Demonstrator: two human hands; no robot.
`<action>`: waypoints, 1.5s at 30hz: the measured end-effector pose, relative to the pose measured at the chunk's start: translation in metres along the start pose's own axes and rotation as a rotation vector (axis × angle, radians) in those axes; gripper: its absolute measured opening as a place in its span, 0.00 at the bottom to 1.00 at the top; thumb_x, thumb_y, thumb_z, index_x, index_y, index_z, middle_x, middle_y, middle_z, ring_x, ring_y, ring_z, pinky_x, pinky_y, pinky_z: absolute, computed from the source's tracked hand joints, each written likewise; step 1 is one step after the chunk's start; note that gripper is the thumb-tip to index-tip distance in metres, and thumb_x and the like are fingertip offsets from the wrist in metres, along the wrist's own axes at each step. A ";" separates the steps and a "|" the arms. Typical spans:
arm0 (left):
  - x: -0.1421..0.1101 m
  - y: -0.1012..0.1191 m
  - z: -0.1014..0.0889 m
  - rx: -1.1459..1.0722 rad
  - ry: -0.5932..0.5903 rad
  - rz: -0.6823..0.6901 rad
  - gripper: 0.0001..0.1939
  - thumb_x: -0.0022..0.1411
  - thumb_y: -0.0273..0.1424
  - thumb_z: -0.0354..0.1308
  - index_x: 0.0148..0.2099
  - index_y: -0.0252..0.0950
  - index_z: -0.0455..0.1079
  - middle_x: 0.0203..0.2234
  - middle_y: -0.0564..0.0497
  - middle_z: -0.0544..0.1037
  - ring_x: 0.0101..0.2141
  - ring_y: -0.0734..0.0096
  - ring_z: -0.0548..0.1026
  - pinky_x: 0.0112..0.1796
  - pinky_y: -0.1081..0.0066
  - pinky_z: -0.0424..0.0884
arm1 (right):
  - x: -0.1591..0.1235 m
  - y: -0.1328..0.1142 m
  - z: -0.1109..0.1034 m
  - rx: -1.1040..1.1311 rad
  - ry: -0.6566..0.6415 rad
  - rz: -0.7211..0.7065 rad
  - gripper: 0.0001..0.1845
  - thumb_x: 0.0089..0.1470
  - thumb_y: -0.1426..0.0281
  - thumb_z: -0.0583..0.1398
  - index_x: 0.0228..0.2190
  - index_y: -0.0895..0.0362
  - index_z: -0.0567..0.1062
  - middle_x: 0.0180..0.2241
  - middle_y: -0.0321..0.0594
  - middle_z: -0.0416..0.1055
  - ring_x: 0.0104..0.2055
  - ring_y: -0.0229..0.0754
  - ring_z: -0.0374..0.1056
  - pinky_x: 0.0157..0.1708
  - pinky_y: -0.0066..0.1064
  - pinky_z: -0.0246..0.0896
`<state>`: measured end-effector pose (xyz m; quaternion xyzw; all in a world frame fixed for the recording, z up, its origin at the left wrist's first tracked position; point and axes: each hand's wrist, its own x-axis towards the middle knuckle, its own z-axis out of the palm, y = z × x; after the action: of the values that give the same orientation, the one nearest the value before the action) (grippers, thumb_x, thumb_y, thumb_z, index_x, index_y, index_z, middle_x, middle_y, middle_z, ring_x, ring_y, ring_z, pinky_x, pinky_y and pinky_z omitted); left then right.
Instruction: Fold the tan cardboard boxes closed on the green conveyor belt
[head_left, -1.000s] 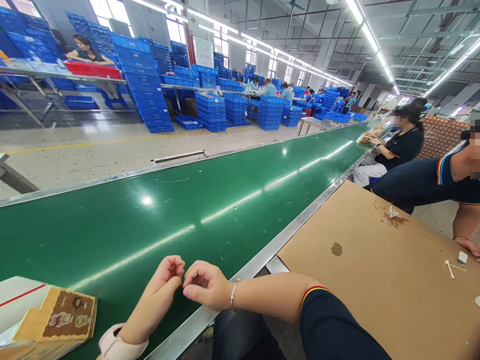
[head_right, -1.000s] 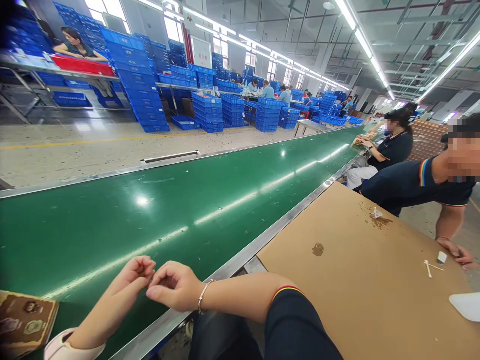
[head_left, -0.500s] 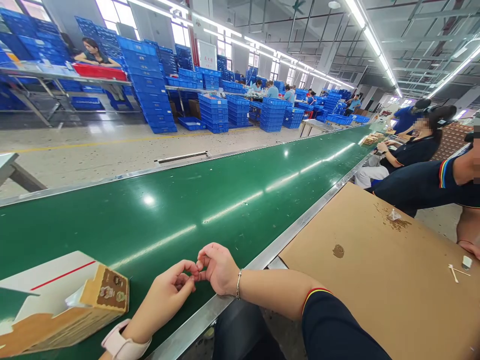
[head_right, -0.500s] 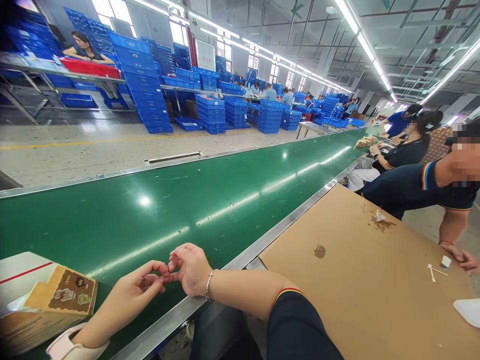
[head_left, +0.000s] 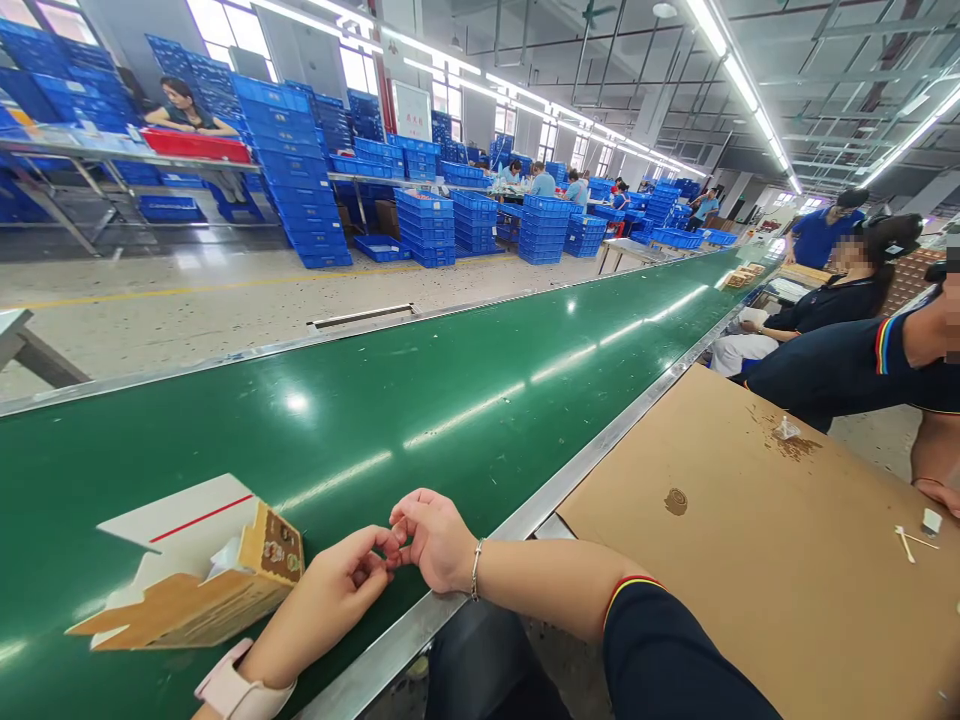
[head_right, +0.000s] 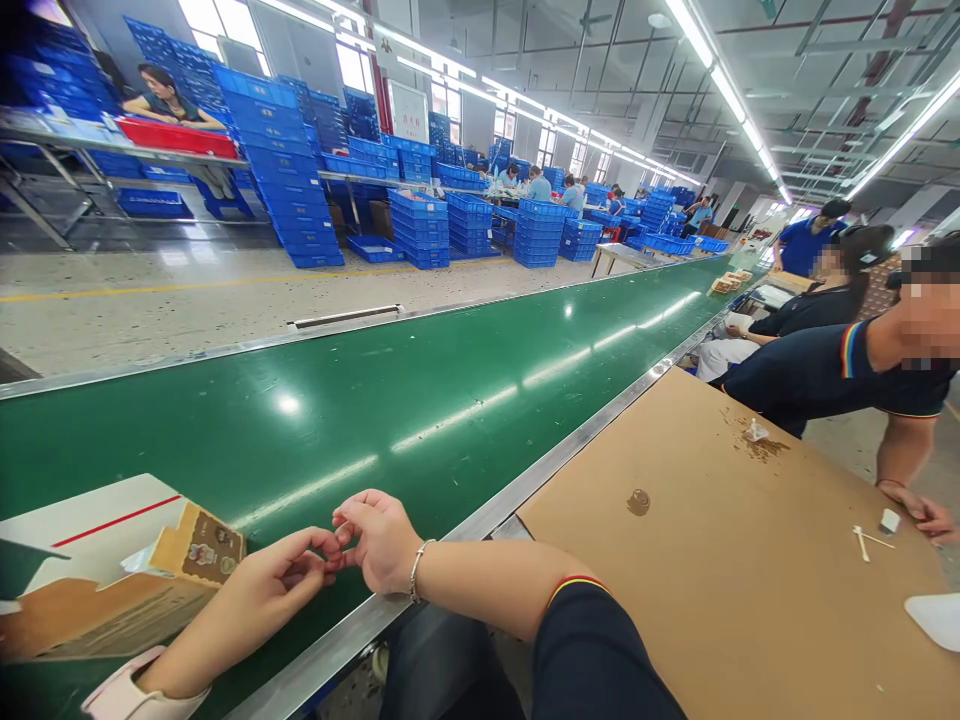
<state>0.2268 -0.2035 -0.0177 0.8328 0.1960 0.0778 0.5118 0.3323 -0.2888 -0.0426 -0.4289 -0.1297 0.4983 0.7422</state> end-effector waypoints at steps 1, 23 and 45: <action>0.000 0.001 0.000 0.014 -0.007 0.020 0.10 0.44 0.39 0.51 0.26 0.41 0.69 0.16 0.54 0.71 0.20 0.68 0.70 0.24 0.71 0.66 | 0.000 0.001 -0.001 0.004 0.002 0.004 0.24 0.35 0.55 0.68 0.25 0.57 0.64 0.23 0.29 0.60 0.21 0.31 0.55 0.19 0.26 0.58; -0.003 -0.002 0.003 0.176 0.021 0.252 0.07 0.50 0.33 0.48 0.25 0.41 0.66 0.19 0.52 0.74 0.22 0.68 0.71 0.25 0.72 0.67 | -0.003 -0.005 0.001 0.037 -0.026 0.116 0.26 0.35 0.54 0.68 0.28 0.57 0.64 0.31 0.33 0.63 0.24 0.32 0.58 0.18 0.25 0.54; -0.003 -0.004 0.001 0.212 0.120 0.587 0.09 0.54 0.23 0.48 0.29 0.39 0.68 0.20 0.56 0.74 0.19 0.77 0.70 0.21 0.79 0.67 | 0.000 -0.011 -0.003 -0.225 -0.117 -0.003 0.25 0.37 0.50 0.63 0.30 0.55 0.64 0.28 0.34 0.60 0.26 0.35 0.57 0.20 0.26 0.54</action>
<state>0.2235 -0.2040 -0.0215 0.8965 -0.0157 0.2502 0.3653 0.3408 -0.2921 -0.0358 -0.4795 -0.2288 0.5036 0.6812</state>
